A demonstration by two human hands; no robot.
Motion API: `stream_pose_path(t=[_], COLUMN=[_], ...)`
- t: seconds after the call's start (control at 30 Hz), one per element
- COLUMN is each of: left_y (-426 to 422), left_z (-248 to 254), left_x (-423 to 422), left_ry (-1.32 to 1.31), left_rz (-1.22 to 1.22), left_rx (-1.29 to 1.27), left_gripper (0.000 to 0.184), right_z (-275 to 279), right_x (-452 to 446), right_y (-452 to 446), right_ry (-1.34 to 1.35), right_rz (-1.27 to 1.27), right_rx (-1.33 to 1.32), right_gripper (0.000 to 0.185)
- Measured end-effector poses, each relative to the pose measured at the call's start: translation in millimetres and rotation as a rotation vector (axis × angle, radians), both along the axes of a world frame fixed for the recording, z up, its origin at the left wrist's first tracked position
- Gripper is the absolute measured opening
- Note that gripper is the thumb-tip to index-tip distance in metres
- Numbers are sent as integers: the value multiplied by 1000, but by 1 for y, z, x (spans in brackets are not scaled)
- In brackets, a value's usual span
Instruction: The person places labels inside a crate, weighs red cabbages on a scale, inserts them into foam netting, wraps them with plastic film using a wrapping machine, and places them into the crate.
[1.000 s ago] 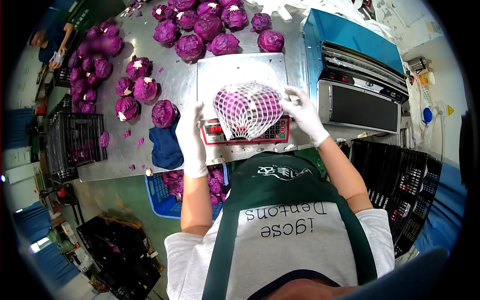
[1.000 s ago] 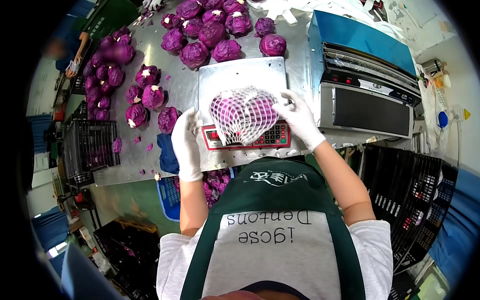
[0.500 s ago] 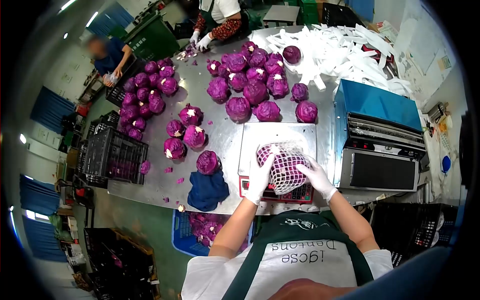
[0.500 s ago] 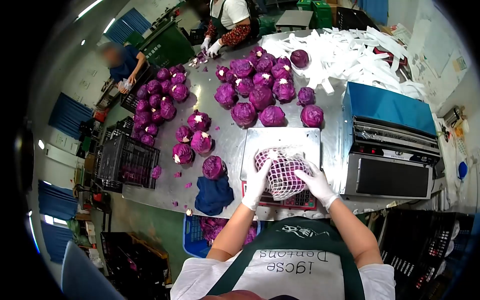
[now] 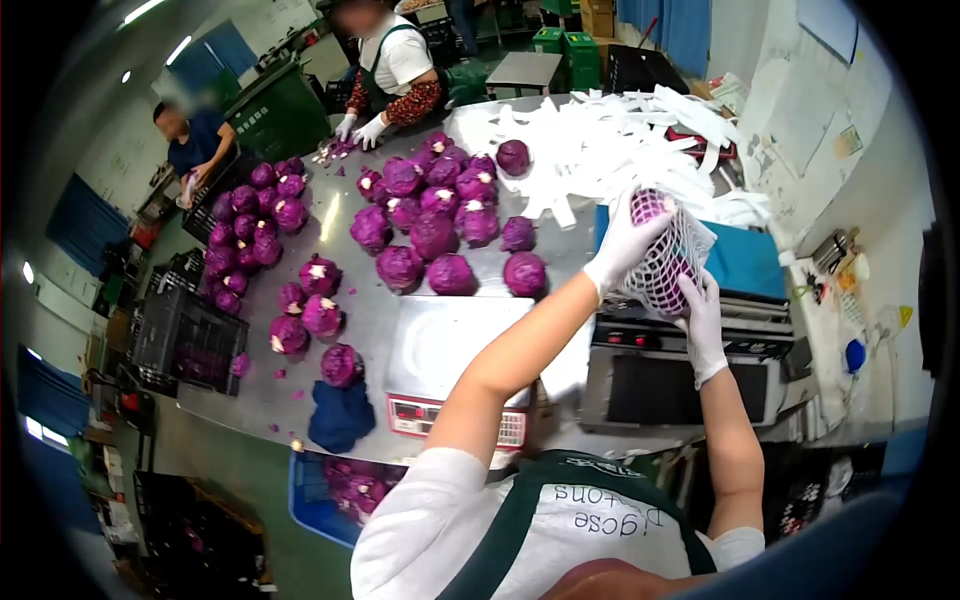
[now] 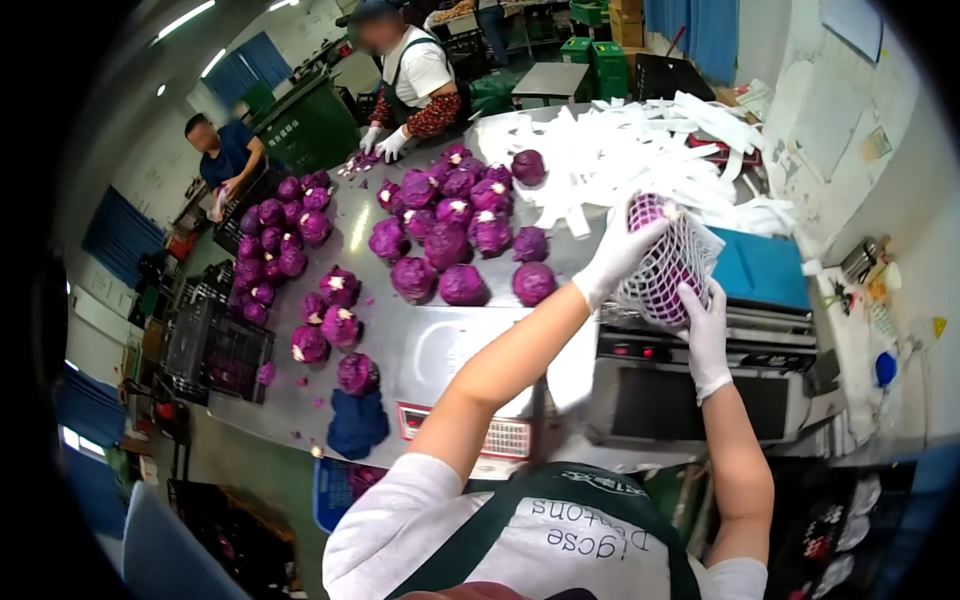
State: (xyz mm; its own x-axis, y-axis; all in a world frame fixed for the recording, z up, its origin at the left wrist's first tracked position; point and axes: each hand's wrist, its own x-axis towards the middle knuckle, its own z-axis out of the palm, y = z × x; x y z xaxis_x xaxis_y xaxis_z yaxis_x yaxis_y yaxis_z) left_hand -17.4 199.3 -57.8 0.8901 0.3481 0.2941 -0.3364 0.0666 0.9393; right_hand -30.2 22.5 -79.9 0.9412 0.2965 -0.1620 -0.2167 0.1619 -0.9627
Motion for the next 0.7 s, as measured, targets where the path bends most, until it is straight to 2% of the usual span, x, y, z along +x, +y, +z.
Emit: stream_pose_path(t=[0.03, 0.1, 0.17, 0.2, 0.23, 0.27, 0.3, 0.33, 0.37, 0.47, 0.53, 0.57, 0.6, 0.63, 0.7], left_y=[-16, -34, -55, -63, -70, -78, -82, -81, -84, -72, -67, -62, -56, -65, -73], left_z=[4, -36, -48, -57, -67, -86, -104, -129, -122, -124, -114, -108, -105, -103, -122], left_x=[28, 110, 150, 166, 174, 180, 184, 192, 182, 169, 150, 143, 136, 129, 131], left_ry=[-2, 17, 34, 113, 147, 153, 155, 130, 181, 264, 233, 207, 203, 284, 251], left_rz=[85, 79, 143, -44, 27, 43, 63, 28, -27, -37, -173, -243, -231, -229, -148], left_rx=[75, 99, 221, 27, 177, 248, 322, 297, 180, 186, -92, -228, 100, 26, 258], left_gripper=[70, 67, 61, 56, 53, 55, 58, 51, 53, 63, 66, 68, 72, 71, 78], right_z=[-14, -12, -27, -34, -28, -43, -53, -40, -33, -30, -45, -50, -56, -63, -71], right_x=[34, 78, 124, 143, 155, 168, 177, 183, 190, 207, 229, 238, 244, 247, 249], right_y=[-14, -32, -52, -68, -80, -89, -105, -114, -122, -141, -146, -142, -130, -117, -87], right_ry=[-32, -46, -93, -110, -130, -551, -580, -514, -441, -406, -511, -505, -513, -514, -276], right_rz=[-35, -66, -27, 39, 109, 131, 139, 249, 357, 491, 418, 327, 252, 182, 307], right_rx=[-11, -22, -124, -320, -517, -575, -603, -787, -971, -919, -807, -751, -573, -403, -221], right_gripper=[58, 60, 61, 59, 59, 59, 63, 64, 66, 55, 47, 52, 57, 62, 67])
